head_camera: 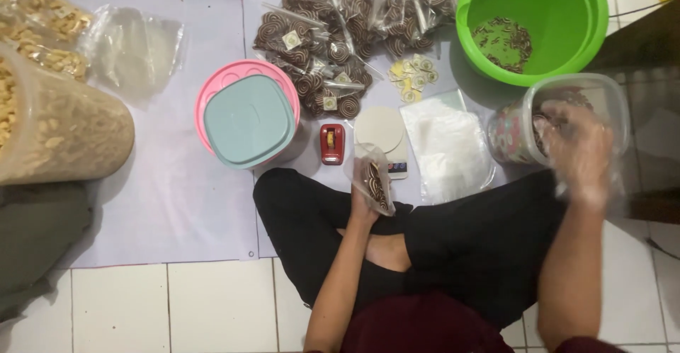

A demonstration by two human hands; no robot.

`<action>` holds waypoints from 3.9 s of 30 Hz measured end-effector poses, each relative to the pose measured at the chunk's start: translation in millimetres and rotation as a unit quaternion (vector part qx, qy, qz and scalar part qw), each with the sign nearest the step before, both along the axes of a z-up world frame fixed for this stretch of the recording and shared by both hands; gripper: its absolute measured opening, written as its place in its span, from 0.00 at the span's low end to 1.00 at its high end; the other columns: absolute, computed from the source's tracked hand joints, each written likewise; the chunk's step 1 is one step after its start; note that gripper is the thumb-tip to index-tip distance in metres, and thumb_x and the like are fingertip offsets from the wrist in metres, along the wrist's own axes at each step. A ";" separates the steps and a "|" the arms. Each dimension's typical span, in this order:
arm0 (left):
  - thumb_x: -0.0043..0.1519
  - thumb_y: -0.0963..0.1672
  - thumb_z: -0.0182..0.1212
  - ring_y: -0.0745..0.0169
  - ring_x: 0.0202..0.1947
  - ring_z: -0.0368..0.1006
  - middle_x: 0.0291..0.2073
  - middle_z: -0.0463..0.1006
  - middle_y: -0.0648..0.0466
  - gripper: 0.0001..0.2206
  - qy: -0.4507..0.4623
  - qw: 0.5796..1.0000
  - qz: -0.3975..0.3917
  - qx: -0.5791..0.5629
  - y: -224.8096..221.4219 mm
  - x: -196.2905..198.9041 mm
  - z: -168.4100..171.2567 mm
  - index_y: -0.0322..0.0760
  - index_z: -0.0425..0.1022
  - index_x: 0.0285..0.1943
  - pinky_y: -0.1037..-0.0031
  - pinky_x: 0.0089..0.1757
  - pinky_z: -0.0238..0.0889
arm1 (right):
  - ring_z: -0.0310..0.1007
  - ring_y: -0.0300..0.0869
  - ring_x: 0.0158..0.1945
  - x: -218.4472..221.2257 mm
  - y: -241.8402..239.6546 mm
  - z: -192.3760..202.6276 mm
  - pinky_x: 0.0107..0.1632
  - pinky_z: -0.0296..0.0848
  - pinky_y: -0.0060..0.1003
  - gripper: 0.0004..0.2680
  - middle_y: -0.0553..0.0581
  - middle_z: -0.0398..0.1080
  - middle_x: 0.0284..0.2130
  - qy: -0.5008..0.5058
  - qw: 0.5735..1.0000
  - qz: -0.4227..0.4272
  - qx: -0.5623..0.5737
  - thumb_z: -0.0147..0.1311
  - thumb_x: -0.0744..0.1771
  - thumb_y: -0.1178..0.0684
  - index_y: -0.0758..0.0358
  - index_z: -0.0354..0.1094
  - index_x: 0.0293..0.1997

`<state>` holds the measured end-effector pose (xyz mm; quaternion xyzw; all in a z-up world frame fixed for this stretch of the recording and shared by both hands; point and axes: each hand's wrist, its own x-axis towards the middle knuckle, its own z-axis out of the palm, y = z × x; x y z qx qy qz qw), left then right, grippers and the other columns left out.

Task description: Packaging cookies into plastic bags, weighing them, and sealing them with tape

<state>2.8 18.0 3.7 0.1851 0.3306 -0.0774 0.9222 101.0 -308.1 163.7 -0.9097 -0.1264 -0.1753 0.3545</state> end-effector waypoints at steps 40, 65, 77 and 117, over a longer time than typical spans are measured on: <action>0.68 0.54 0.53 0.59 0.23 0.77 0.31 0.81 0.49 0.19 -0.019 0.993 0.010 0.119 -3.9 4.6 -10.7 0.35 0.75 0.51 0.75 0.24 0.70 | 0.73 0.54 0.54 67.3 -30.3 -33.9 0.59 0.67 0.50 0.19 0.61 0.74 0.54 0.532 0.806 0.038 -0.256 0.53 0.65 0.59 0.54 0.67 0.64; 0.67 0.53 0.55 0.62 0.33 0.78 0.33 0.81 0.52 0.18 -0.024 0.996 0.022 0.083 -1.8 4.7 -6.7 0.36 0.77 0.46 0.75 0.37 0.73 | 0.62 0.56 0.70 57.2 -53.2 -48.8 0.73 0.57 0.54 0.18 0.62 0.59 0.70 0.584 0.805 0.007 -0.102 0.49 0.69 0.54 0.67 0.64 0.67; 0.66 0.54 0.57 0.62 0.34 0.78 0.33 0.82 0.54 0.18 0.004 0.999 0.029 0.045 -0.4 8.3 -8.4 0.38 0.78 0.46 0.72 0.40 0.74 | 0.69 0.50 0.67 65.2 -73.4 -44.9 0.72 0.60 0.49 0.23 0.56 0.68 0.66 0.586 0.784 0.050 -0.201 0.54 0.65 0.38 0.56 0.70 0.65; 0.71 0.51 0.55 0.74 0.43 0.68 0.37 0.70 0.62 0.12 -0.024 0.927 0.084 0.365 -8.2 4.0 12.6 0.41 0.74 0.45 0.76 0.49 0.64 | 0.80 0.61 0.44 -39.5 191.6 33.3 0.47 0.80 0.52 0.09 0.68 0.77 0.32 0.334 0.873 0.147 -0.324 0.61 0.64 0.50 0.59 0.78 0.46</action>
